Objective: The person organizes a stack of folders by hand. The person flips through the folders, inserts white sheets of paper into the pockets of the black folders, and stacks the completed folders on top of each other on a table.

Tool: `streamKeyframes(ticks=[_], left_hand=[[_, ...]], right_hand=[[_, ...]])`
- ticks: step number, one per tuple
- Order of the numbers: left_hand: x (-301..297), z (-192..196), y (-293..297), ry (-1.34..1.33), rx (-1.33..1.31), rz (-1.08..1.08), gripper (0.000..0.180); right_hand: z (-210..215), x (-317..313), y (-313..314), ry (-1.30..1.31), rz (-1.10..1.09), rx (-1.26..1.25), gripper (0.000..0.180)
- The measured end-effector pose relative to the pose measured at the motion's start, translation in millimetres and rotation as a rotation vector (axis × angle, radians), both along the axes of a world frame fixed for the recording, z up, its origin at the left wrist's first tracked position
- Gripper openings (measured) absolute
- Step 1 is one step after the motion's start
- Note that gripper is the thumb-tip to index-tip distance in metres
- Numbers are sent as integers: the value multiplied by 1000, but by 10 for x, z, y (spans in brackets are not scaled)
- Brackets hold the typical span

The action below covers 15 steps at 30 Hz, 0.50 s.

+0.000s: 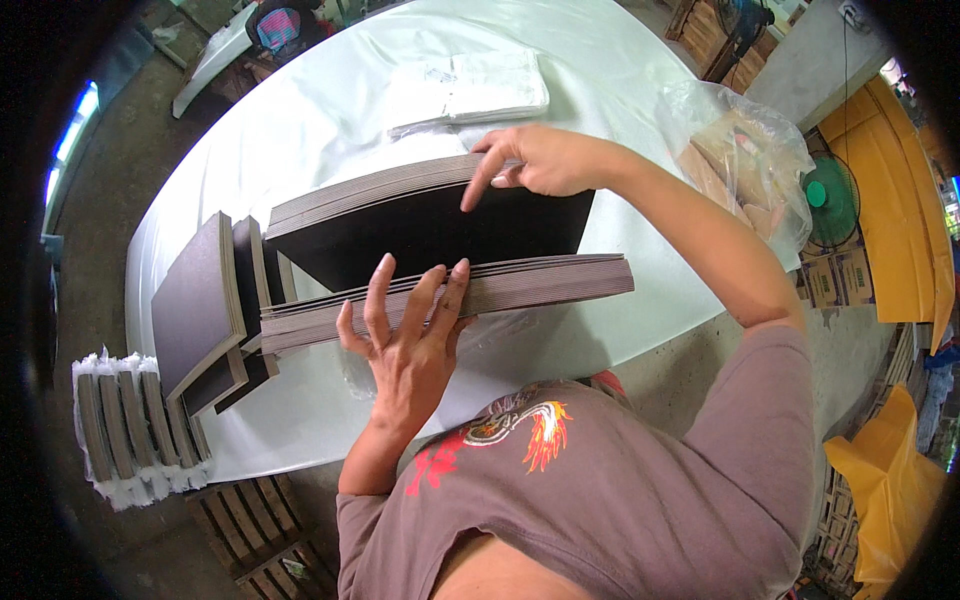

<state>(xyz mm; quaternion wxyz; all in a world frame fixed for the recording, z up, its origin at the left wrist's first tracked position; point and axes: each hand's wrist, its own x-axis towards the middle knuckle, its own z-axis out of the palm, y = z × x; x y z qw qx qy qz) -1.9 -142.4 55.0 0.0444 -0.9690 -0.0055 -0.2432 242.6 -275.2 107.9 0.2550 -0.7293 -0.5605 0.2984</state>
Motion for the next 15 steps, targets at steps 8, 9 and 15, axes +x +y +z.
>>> streamKeyframes(ticks=[8,9,15], left_hand=[[24,132,-9,24,-198,-34,44],[35,130,2,24,-238,-52,44],[-7,16,26,0,-133,-68,47]], right_hand=[[74,-212,-55,-129,-57,41,41],[88,-210,-56,-97,-65,38,43],[-4,-230,18,0,-172,126,44]])
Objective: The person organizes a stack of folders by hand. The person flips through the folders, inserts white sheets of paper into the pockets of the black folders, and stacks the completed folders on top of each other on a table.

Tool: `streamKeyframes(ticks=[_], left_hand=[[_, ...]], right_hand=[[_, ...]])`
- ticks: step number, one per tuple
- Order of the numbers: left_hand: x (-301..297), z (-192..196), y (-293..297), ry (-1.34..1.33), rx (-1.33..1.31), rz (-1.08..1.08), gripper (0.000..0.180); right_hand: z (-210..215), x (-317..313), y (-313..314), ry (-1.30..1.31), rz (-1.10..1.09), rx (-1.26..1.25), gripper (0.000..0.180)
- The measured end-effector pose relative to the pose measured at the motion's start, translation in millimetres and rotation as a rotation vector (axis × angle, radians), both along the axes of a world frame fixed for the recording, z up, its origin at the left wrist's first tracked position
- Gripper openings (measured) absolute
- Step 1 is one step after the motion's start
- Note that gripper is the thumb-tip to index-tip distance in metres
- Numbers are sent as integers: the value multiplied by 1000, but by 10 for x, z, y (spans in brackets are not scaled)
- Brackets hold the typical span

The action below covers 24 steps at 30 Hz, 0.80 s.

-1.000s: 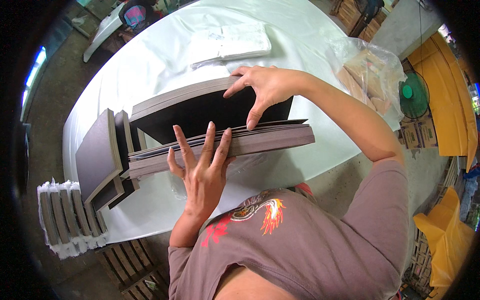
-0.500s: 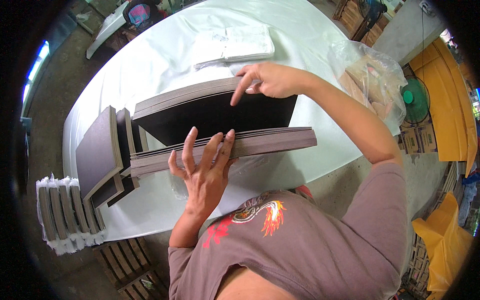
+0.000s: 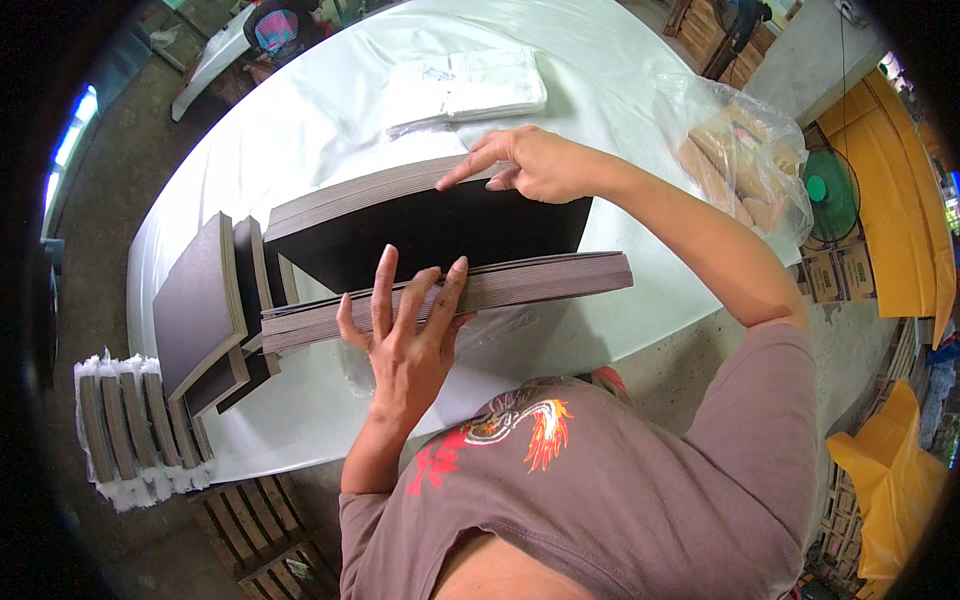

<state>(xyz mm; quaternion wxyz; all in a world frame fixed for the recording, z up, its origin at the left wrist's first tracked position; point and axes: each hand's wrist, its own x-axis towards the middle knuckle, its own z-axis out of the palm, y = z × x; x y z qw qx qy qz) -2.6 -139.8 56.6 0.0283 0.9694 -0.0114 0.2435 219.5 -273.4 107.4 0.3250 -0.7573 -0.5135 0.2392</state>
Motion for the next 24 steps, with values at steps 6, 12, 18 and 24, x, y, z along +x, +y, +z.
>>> streamKeyframes(ticks=[6,12,18,24], left_hand=[[-16,-34,-48,-75,30,64,42],[-17,20,-52,-16,27,72,40],[-32,33,-59,-14,7,57,39],[-38,-7,-25,38,11,26,41]], right_hand=[[-40,58,-14,-110,14,-103,29],[79,11,-57,-63,56,-172,77],[106,26,-57,-173,117,-227,87],[106,56,-38,-109,129,-231,84]])
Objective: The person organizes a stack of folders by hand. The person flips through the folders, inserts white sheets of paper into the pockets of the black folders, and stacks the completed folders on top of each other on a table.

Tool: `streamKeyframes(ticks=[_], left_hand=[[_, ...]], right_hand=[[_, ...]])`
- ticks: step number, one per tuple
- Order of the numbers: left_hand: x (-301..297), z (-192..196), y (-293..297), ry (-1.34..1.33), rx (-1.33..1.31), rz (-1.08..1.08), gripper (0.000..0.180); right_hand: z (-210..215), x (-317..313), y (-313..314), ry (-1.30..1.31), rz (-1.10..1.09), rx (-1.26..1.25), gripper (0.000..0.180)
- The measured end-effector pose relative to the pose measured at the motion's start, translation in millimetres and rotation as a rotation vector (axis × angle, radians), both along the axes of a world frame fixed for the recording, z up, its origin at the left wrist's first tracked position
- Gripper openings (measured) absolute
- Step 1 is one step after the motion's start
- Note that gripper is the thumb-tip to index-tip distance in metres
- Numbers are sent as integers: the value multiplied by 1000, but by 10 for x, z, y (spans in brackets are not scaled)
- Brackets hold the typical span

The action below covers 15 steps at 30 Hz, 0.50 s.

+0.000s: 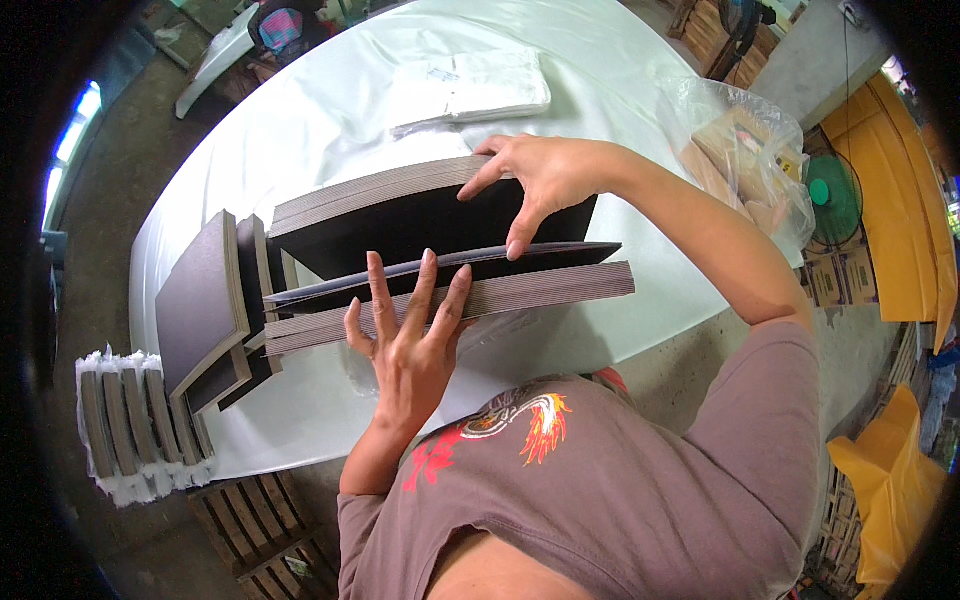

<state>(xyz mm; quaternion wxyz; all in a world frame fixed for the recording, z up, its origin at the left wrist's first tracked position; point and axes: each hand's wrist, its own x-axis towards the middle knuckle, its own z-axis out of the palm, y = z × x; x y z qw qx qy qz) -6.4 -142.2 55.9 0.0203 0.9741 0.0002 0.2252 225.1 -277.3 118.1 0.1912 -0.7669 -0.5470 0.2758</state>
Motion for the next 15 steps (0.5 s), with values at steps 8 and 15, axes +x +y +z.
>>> streamKeyframes(ticks=[8,15], left_hand=[[6,-3,17,-27,-54,-43,46],[-3,-1,14,-25,-53,-40,45]], right_hand=[[-7,59,-17,151,-21,43,67],[81,8,-3,248,-93,37,40]])
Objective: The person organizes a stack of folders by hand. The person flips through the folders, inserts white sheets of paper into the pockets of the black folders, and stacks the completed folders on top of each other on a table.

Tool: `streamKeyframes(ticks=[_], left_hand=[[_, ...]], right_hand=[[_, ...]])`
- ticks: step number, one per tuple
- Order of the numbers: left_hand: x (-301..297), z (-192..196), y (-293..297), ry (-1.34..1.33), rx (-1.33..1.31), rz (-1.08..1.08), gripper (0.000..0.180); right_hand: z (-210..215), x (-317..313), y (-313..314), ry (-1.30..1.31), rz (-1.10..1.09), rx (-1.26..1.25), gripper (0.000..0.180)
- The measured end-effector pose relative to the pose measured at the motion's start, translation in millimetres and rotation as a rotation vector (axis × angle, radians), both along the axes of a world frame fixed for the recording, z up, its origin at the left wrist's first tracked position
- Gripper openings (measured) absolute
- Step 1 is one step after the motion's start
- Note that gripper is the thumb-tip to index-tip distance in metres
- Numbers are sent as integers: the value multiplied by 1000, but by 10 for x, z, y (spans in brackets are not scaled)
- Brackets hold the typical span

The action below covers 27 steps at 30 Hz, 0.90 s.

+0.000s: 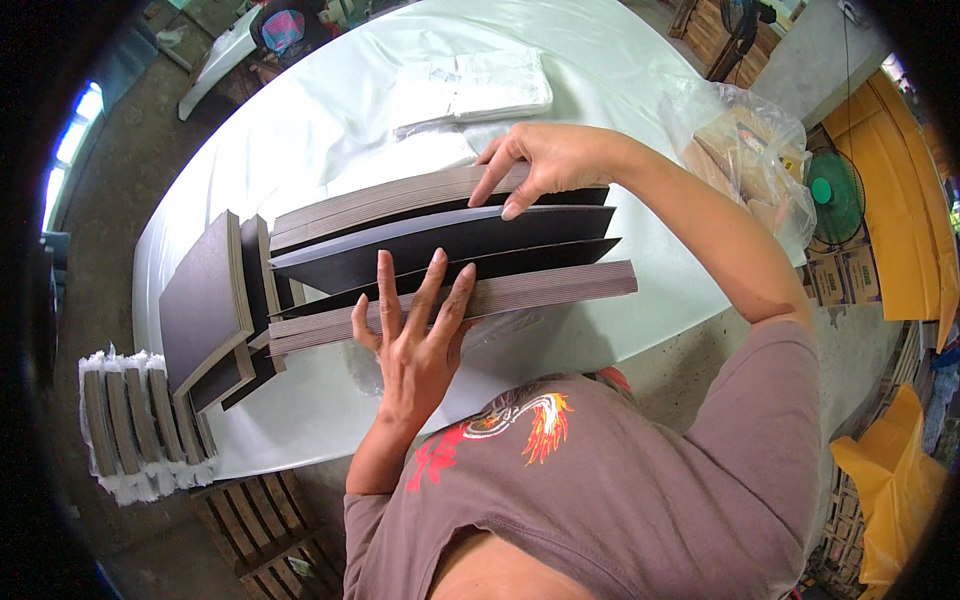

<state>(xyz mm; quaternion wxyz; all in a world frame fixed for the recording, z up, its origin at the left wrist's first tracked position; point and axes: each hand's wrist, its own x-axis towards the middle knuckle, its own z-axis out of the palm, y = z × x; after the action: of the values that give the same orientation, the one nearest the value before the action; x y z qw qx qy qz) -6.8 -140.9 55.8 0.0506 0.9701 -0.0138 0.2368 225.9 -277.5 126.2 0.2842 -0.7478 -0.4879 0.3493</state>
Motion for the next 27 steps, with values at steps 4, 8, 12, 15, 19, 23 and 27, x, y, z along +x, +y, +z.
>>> streamKeyframes(ticks=[4,8,12,15,19,23,27], left_hand=[[14,20,-9,17,-18,-15,44],[5,6,3,20,-20,-24,43],[-28,64,-4,40,-15,-54,43],[-81,47,1,75,-40,-69,56],[-158,177,31,52,-39,-153,49],[-258,376,152,308,-83,-339,35],[-166,520,437,593,-281,-570,50]], right_hand=[[-21,-13,-6,77,1,47,35],[-21,-40,-7,32,-54,65,34],[-20,-32,-17,-53,-31,155,35],[-41,11,-9,-66,-36,126,36],[-28,31,-9,-18,-60,65,41],[-30,79,-25,-39,-58,50,45],[-46,104,1,-19,-104,37,51]])
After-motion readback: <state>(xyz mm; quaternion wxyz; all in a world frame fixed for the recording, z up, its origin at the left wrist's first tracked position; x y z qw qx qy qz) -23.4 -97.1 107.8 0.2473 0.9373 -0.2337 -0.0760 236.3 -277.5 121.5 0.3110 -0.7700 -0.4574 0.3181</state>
